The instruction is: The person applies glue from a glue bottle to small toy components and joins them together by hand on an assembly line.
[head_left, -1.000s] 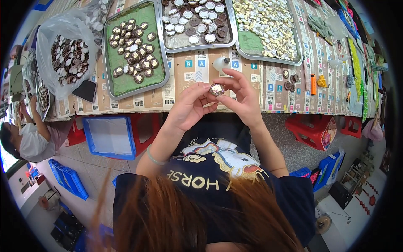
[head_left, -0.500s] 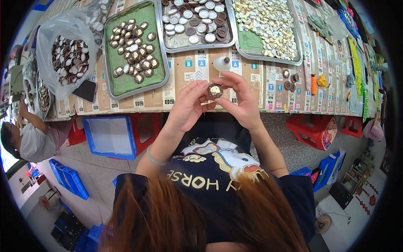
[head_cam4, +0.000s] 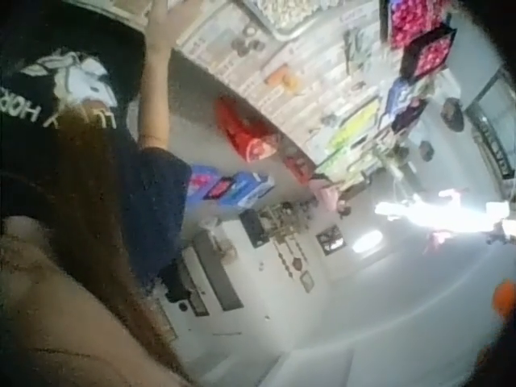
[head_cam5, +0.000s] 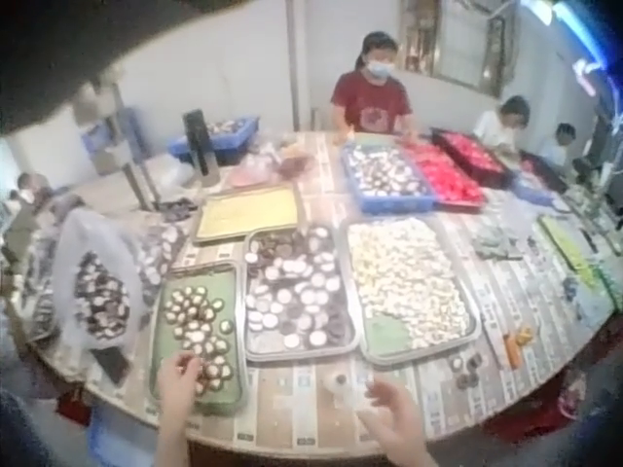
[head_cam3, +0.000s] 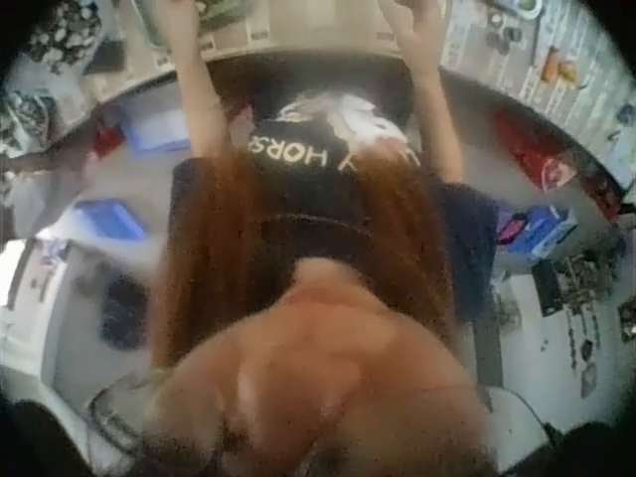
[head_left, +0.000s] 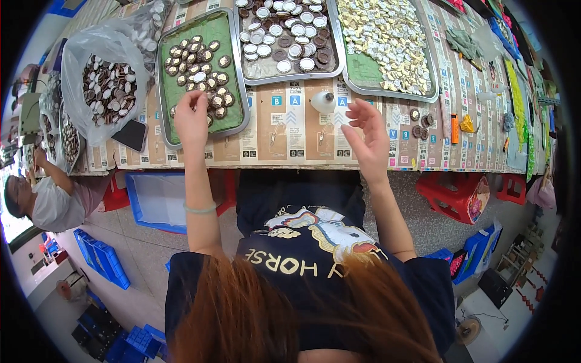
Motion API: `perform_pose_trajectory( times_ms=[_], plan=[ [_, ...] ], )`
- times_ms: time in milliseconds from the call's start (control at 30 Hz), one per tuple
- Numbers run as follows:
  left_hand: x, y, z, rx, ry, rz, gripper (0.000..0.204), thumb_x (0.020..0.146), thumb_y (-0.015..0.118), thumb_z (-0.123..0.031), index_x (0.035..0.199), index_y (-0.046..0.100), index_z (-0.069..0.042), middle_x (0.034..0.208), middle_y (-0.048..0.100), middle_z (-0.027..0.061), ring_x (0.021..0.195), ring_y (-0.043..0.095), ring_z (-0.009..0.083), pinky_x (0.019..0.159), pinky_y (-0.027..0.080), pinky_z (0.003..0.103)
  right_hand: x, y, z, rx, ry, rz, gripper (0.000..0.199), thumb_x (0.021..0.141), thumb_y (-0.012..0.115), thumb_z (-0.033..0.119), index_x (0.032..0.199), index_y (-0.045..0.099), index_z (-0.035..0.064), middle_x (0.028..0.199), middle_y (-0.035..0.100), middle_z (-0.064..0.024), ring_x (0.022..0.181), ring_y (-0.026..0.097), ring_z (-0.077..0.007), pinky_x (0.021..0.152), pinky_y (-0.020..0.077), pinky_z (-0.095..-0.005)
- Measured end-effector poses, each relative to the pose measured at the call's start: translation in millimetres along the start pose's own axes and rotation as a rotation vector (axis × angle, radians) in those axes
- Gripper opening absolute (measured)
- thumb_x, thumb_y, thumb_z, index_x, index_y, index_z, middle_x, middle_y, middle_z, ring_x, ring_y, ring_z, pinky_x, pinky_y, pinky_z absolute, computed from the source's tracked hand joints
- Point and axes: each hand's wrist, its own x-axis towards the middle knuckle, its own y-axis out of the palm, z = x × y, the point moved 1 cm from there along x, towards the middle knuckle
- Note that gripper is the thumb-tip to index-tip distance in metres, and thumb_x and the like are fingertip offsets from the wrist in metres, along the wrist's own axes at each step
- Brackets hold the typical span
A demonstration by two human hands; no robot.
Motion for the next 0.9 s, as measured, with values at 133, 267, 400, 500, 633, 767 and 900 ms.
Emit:
perform_pose_trajectory(
  times_ms=[133,267,400,500,633,767,900],
  plan=[
    [12.8,27.3,-28.4,0.021,0.094,0.094,0.022,0.076,0.056,-0.017,0.09,0.057,-0.001,0.076,0.059,0.0112,0.068,0.055,0.0226,0.064,0.043,0.032,10.0,0.6,-16.0,-0.15,0.042,0.001,0.049,0.072,0.061,0.008,0.115,0.041,0.0013,0.104,0.05,-0.0105,0.094,0.049,-0.0167,0.079,0.0392,-0.0281],
    [15.7,81.4,-51.7,0.352,0.233,0.363,0.025,0.074,0.057,-0.025,0.088,0.059,-0.004,0.081,0.06,0.0137,0.076,0.058,0.0273,0.067,0.044,0.037,20.1,18.6,-24.1,-0.302,0.0,0.031,0.051,0.07,0.064,0.011,0.115,0.041,0.0026,0.104,0.05,-0.0093,0.095,0.048,-0.0191,0.082,0.0378,-0.0292],
    [14.7,115.2,-69.4,0.607,0.317,0.336,0.027,0.072,0.059,-0.025,0.089,0.057,-0.003,0.081,0.059,0.0147,0.076,0.058,0.0279,0.068,0.044,0.039,26.0,23.4,-34.9,-0.404,-0.037,0.023,0.04,0.07,0.063,0.01,0.106,0.048,0.0023,0.097,0.052,-0.0091,0.092,0.049,-0.0199,0.08,0.0378,-0.0284],
    [19.7,119.7,-75.1,0.555,0.26,0.409,0.028,0.072,0.06,-0.024,0.09,0.055,-0.003,0.08,0.059,0.0153,0.077,0.057,0.0279,0.069,0.043,0.039,27.0,22.7,-33.9,-0.331,0.029,0.012,0.032,0.071,0.061,0.009,0.1,0.051,0.0006,0.093,0.054,-0.0103,0.089,0.05,-0.0207,0.078,0.039,-0.0293],
    [24.3,116.2,-63.2,0.404,0.195,0.467,0.021,0.07,0.06,-0.018,0.085,0.057,-0.004,0.08,0.059,0.0134,0.076,0.057,0.0265,0.069,0.043,0.037,25.0,16.8,-29.5,-0.11,0.113,0.007,0.027,0.072,0.059,0.008,0.096,0.052,-0.0004,0.091,0.055,-0.0101,0.086,0.051,-0.0179,0.075,0.0409,-0.0291],
    [7.3,100.8,-74.9,-0.128,0.173,0.513,0.009,0.069,0.054,-0.004,0.078,0.057,-0.002,0.086,0.057,0.0094,0.074,0.056,0.0193,0.067,0.043,0.029,22.4,8.9,-8.6,0.247,0.236,0.038,0.031,0.074,0.059,0.007,0.102,0.049,-0.0005,0.097,0.055,-0.0071,0.092,0.049,-0.0135,0.078,0.0399,-0.0274],
    [-33.4,82.2,-81.2,-0.45,0.199,0.592,0.011,0.069,0.049,0.004,0.077,0.055,0.0,0.089,0.054,0.0072,0.075,0.053,0.0142,0.068,0.043,0.025,14.7,8.4,12.2,0.458,0.168,0.256,0.044,0.075,0.057,0.005,0.115,0.041,-0.0016,0.106,0.05,-0.0069,0.096,0.049,-0.014,0.082,0.0399,-0.0271]
  ],
)
